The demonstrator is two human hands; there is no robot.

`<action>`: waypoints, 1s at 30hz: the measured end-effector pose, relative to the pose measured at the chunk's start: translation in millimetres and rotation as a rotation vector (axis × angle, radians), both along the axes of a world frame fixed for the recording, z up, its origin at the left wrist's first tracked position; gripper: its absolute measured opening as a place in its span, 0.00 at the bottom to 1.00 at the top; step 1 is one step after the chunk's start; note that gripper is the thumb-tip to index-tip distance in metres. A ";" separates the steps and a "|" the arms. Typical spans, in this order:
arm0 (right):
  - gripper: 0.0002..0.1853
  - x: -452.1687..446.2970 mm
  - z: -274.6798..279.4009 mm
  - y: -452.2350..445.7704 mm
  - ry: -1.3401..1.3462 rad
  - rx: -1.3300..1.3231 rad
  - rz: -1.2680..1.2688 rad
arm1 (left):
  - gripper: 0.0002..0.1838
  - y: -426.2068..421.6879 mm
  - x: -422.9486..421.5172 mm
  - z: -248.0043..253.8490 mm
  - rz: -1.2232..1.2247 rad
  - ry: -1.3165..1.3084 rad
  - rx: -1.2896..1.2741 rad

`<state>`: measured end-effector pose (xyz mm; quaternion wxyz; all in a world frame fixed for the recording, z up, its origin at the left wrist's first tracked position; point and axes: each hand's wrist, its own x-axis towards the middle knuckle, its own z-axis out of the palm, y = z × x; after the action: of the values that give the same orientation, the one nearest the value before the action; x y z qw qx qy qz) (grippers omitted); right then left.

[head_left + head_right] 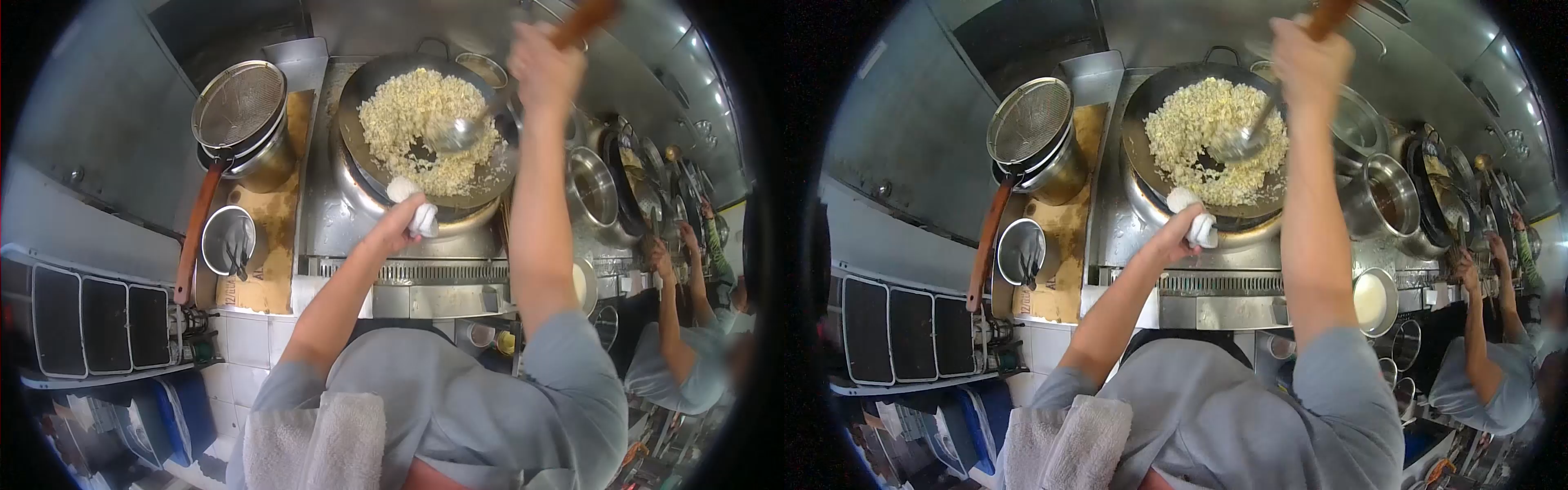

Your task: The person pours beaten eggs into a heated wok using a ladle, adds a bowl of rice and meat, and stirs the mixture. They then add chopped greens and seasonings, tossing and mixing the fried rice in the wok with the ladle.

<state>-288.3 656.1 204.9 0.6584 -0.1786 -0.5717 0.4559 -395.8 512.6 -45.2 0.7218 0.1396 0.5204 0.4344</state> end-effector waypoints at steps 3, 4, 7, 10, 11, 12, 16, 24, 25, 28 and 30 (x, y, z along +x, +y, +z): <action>0.14 12.0 -54.5 -39.3 -0.058 0.041 -0.284 | 0.14 0.0 0.3 -6.4 0.004 -0.061 0.060; 0.14 1.0 -87.2 -27.7 0.038 0.018 -0.188 | 0.13 -0.8 0.5 -10.3 0.025 -0.075 0.076; 0.13 -0.1 -65.6 21.1 0.058 0.072 0.000 | 0.13 4.3 -3.9 -24.1 -0.078 -0.110 0.125; 0.13 48.0 -21.9 -29.7 0.097 -0.038 0.088 | 0.12 -0.4 0.5 -9.5 0.001 -0.059 0.062; 0.13 44.6 -47.6 -20.3 0.008 0.146 -0.149 | 0.11 1.5 -0.5 -6.5 0.016 -0.064 0.069; 0.13 39.1 -93.7 -1.9 -0.079 0.334 -0.388 | 0.11 9.2 -4.8 -6.2 0.017 -0.060 0.090; 0.14 10.0 -40.6 45.8 0.051 0.073 -0.226 | 0.11 -2.4 1.2 -19.1 0.004 -0.079 0.062; 0.13 -19.3 -26.3 94.7 0.106 -0.200 0.048 | 0.10 -4.2 2.7 -0.1 0.086 -0.224 -0.056; 0.13 -9.5 -19.1 81.0 0.075 -0.237 0.049 | 0.10 -2.0 -1.9 5.5 0.077 -0.253 -0.062; 0.10 12.4 -24.0 9.8 -0.010 -0.091 -0.213 | 0.09 12.6 10.4 -10.5 0.259 -0.180 -0.031; 0.09 5.5 -55.4 33.8 -0.007 -0.039 -0.442 | 0.11 -22.1 39.5 0.1 0.353 -0.167 0.079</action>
<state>-282.8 690.0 149.5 0.7367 -0.3138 -0.5120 0.3109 -356.3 490.5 -45.1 0.6690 0.0378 0.4576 0.5845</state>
